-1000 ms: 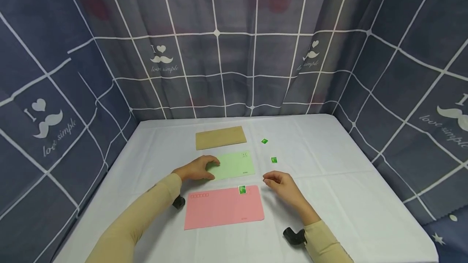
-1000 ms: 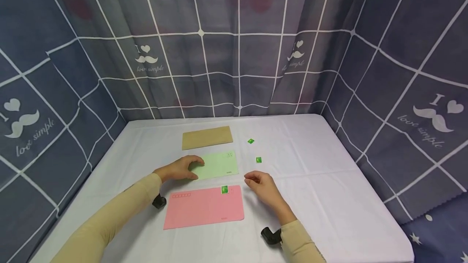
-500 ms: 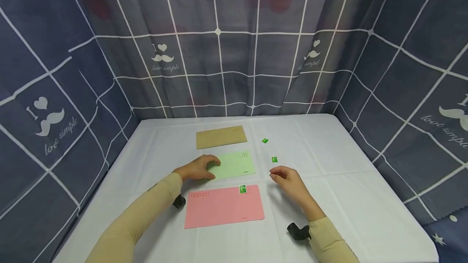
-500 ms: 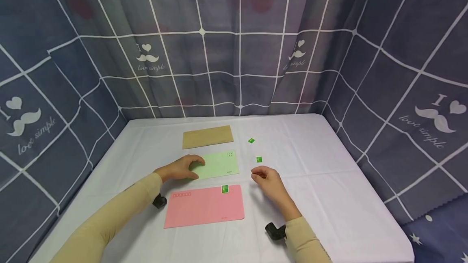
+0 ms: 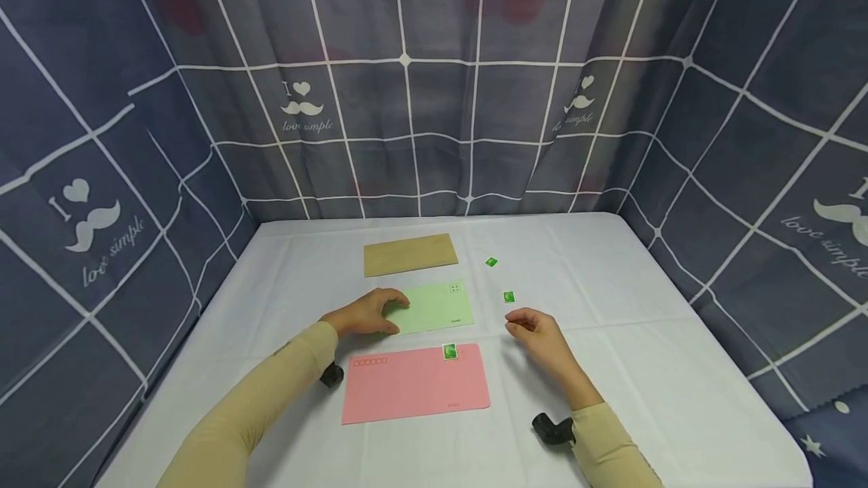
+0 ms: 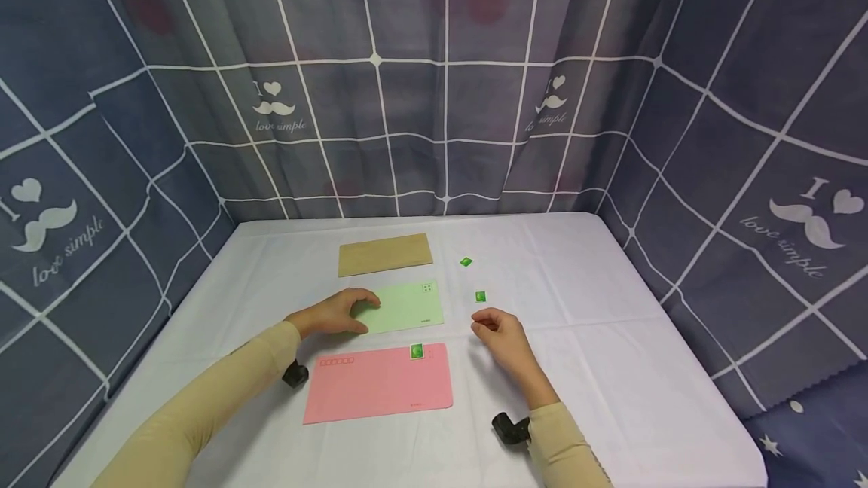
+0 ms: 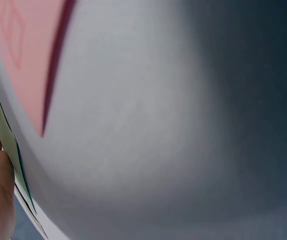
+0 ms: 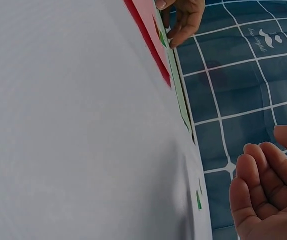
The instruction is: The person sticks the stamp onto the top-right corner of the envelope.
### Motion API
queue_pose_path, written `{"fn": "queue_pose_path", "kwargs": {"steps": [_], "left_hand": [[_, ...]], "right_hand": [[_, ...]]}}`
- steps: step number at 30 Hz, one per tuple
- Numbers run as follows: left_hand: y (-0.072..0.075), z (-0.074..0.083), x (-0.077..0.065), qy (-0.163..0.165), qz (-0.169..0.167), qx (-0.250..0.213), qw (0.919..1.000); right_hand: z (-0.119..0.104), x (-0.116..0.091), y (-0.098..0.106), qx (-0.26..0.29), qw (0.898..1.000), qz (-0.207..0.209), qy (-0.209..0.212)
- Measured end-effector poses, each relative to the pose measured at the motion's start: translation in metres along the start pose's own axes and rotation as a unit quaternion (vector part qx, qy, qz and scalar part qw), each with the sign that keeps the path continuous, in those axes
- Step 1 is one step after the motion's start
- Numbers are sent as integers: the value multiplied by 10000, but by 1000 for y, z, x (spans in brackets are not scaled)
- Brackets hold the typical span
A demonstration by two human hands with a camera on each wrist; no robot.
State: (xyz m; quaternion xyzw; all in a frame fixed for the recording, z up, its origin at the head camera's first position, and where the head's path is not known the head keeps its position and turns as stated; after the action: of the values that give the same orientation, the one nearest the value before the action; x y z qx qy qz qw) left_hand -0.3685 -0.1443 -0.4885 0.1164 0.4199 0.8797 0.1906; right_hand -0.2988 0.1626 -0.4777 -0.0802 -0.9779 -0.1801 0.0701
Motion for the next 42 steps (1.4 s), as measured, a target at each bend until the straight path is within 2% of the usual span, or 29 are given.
{"fn": "queue_pose_path", "kwargs": {"steps": [4,9,16,22,42], "left_hand": [[0,1,-1,-42,4,-38,10000],[0,2,-1,-156,62,157,9997],[-1,-3,-1,185,-4,-1,9998],[-1,-4,-1,207,55,36,9998],[-5,-1,-5,259,64,-5,9996]], "right_hand": [[5,1,3,-58,10000,30,-64],[5,2,6,70,9999,55,-146],[8,7,8,163,9993,35,-342],[12,13,9,247,9988,-21,-411],[23,33,17,-83,9985,-35,-545]]}}
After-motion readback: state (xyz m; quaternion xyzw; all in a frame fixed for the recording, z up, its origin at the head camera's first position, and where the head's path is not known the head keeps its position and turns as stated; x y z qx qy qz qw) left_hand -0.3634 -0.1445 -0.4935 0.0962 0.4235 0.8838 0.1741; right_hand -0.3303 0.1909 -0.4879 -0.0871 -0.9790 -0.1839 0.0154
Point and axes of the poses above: each hand's wrist, its own x-axis towards the middle knuckle, its own y-axis out of the back of the hand, z = x × y, the point moved 9 cm from there along x, towards the middle knuckle, and after that the axes turned 13 degrees about z, right-handed, at the moved point
